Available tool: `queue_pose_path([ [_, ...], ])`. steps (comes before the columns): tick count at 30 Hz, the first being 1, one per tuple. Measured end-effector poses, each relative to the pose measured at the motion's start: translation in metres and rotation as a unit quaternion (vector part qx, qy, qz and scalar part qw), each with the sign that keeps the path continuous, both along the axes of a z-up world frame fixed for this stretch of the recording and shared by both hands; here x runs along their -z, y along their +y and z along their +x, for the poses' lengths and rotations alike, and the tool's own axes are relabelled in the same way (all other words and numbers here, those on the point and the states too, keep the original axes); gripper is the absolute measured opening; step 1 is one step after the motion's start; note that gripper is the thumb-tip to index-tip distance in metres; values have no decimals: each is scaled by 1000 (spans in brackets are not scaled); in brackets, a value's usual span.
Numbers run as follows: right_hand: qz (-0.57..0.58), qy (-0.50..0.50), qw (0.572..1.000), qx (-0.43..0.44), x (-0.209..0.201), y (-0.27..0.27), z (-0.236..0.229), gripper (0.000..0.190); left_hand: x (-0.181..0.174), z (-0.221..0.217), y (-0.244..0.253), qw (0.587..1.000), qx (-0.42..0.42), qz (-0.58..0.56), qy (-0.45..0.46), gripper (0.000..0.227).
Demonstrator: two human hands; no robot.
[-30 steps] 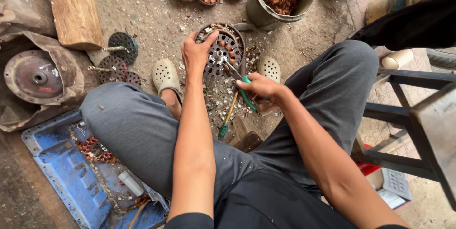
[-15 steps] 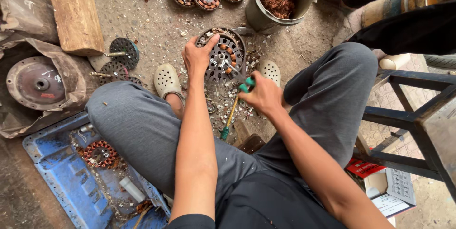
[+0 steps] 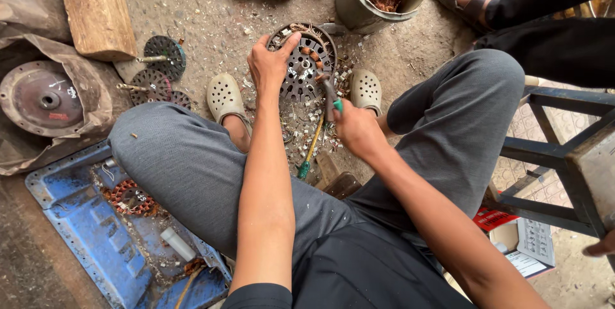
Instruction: The person sits cross-legged on the floor and uses pliers to pull copper windings from a circular motor stator. They repeatedly grip and extract the windings, placing the removed copper into a nearby bucket. The person rotates the stator as needed to access different sections.
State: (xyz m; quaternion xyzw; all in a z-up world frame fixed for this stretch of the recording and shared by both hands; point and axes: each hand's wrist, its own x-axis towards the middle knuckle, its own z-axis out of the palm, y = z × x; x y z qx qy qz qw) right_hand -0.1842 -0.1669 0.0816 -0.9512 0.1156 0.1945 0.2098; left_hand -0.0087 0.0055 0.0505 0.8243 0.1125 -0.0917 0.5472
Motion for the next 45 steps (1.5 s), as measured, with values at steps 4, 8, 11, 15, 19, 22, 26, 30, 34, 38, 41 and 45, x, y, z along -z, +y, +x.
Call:
queue_pose_path([
  [4,629,212,678,316,-16,-29,10,34,-4,2,2,1000,0,-5,9,63],
  [8,695,190,628,295,-24,-18,0,29,-4,1,-1,999,-5,-14,33,63],
  [11,706,179,633,262,-35,-1,-14,30,-3,0,-1,1000,-10,1,0,62],
  [15,601,134,752,233,-61,5,-21,32,0,0,-2,1000,-16,2,-4,64],
  [19,498,21,808,315,-75,-2,6,39,1,3,-5,1000,-6,10,13,67],
  [22,474,-30,805,356,-72,-34,31,50,3,2,-2,1000,-4,14,12,67],
  [26,347,-240,860,287,-40,-96,83,48,3,4,-4,1000,-6,11,-2,67],
  [30,-5,-386,900,203,50,-162,138,66,2,3,-4,1000,0,6,10,64],
  [34,-24,57,974,218,159,-202,127,45,2,2,-2,1000,-5,3,-23,61],
  [38,134,-3,936,326,207,-175,65,34,10,6,-4,1000,0,-13,16,62],
  [41,547,34,709,443,178,-125,46,33,24,0,0,1000,2,17,22,66],
  [45,545,44,738,395,72,-81,57,71,29,10,-3,995,14,55,-80,77],
])
